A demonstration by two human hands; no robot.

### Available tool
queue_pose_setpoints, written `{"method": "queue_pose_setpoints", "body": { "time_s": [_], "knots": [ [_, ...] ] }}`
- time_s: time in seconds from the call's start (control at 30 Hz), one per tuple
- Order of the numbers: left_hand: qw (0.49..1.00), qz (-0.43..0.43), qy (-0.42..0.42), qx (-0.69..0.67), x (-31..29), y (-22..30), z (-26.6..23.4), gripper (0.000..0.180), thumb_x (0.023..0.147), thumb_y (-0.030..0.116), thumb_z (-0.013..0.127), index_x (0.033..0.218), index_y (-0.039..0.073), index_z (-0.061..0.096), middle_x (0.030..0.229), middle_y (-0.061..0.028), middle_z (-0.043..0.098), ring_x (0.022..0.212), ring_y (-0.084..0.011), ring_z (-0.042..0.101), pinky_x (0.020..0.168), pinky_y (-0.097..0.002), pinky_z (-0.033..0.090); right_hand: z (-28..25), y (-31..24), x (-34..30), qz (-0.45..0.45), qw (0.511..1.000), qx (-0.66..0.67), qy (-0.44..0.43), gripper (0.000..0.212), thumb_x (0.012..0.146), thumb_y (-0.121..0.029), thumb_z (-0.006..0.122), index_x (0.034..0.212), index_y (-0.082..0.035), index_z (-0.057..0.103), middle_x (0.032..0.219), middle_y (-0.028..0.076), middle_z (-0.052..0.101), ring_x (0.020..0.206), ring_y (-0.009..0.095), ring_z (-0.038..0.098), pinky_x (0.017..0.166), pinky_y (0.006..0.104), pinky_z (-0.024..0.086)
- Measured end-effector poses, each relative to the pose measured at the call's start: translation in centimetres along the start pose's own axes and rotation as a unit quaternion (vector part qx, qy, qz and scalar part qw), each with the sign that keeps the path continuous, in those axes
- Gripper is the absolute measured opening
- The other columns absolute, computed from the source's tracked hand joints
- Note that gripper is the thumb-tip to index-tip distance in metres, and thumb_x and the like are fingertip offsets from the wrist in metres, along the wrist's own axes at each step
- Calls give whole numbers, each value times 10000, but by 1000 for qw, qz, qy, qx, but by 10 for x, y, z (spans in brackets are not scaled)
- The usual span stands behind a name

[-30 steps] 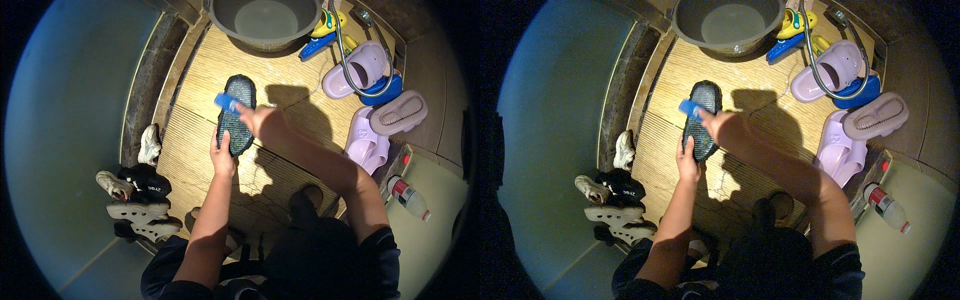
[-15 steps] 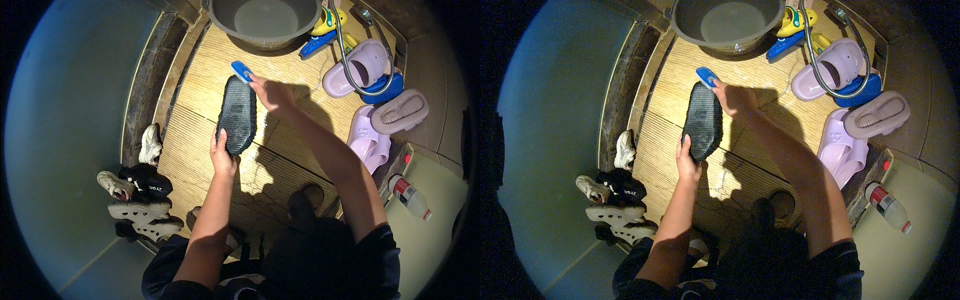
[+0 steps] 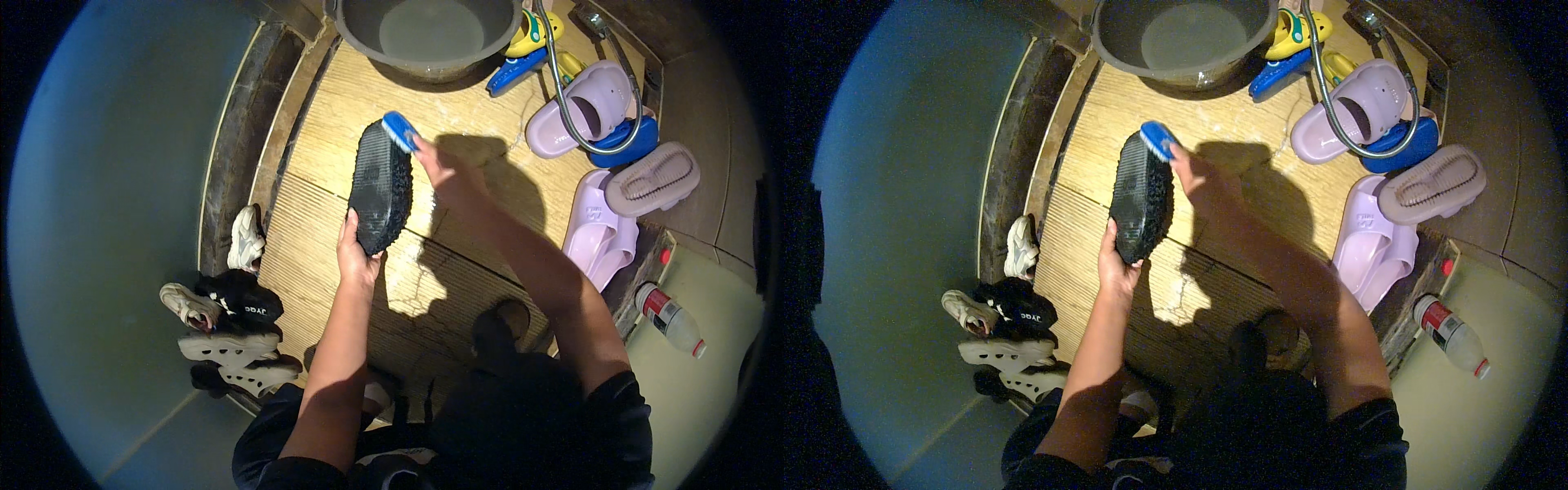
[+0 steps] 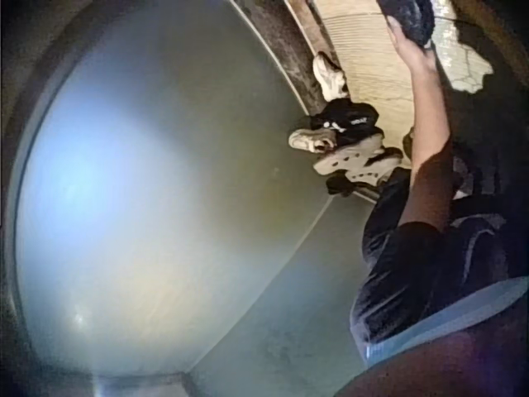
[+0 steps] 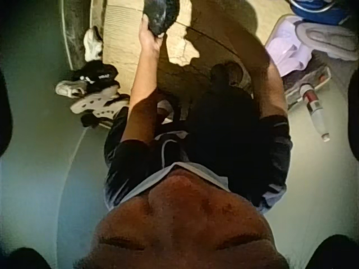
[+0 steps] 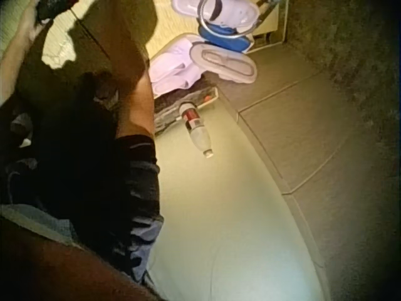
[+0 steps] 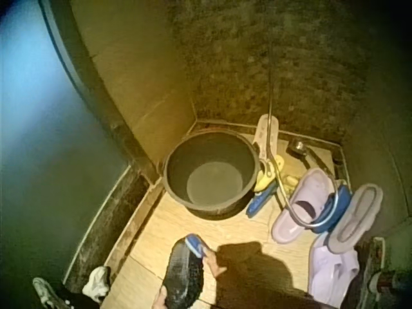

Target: The person applies cleaning liquid to a black slipper and scrubs it with a blue brush. They then rinse the slipper in a bucket of water and continue scrubbing by hand.

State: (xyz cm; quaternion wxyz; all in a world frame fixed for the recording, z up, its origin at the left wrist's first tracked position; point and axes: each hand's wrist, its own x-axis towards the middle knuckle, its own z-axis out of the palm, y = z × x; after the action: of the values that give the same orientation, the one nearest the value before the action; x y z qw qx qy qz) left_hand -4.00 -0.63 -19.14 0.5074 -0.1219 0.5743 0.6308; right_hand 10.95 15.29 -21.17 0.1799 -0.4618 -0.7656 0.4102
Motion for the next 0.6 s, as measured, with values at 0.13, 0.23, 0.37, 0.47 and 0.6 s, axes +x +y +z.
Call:
{"method": "queue_pose_setpoints", "body": {
  "time_s": [0.13,0.23,0.37,0.47,0.6],
  "knots": [
    [1000,-19,-14,-10,6,-11,9,324,972,351,578,1169,94,567,946,-31,682,640,-140,657,381,-234,430,0,17,31,-11,999,24,34,340,996,-238,547,1327,-170,589,757,146,674,604,234,645,545,375,473],
    [1000,-4,-4,-20,3,-6,5,319,970,348,583,1158,90,567,948,-32,682,656,-142,662,397,-237,443,-8,-25,-27,1,999,49,1,371,977,-212,571,1346,-168,569,755,141,668,582,266,634,541,390,473],
    [999,11,9,-35,3,-1,15,342,964,339,594,1187,83,566,973,-37,681,710,-142,671,442,-239,473,-35,-51,-103,-46,996,33,-63,409,973,-185,571,1376,-142,522,791,174,655,603,300,627,557,414,480],
    [1000,13,0,6,-6,8,24,359,959,333,605,1211,80,567,997,-42,682,753,-141,676,478,-241,498,-37,-46,-112,-52,995,77,-38,401,983,-188,564,1375,-121,511,784,185,645,610,300,618,550,426,476],
    [1000,20,-3,12,-14,8,36,391,952,325,619,1245,73,560,1003,-40,683,744,-139,674,470,-242,493,-21,-6,-34,-86,989,112,49,418,991,-229,540,1405,-204,495,877,200,682,727,331,683,639,416,524]
  ]
}}
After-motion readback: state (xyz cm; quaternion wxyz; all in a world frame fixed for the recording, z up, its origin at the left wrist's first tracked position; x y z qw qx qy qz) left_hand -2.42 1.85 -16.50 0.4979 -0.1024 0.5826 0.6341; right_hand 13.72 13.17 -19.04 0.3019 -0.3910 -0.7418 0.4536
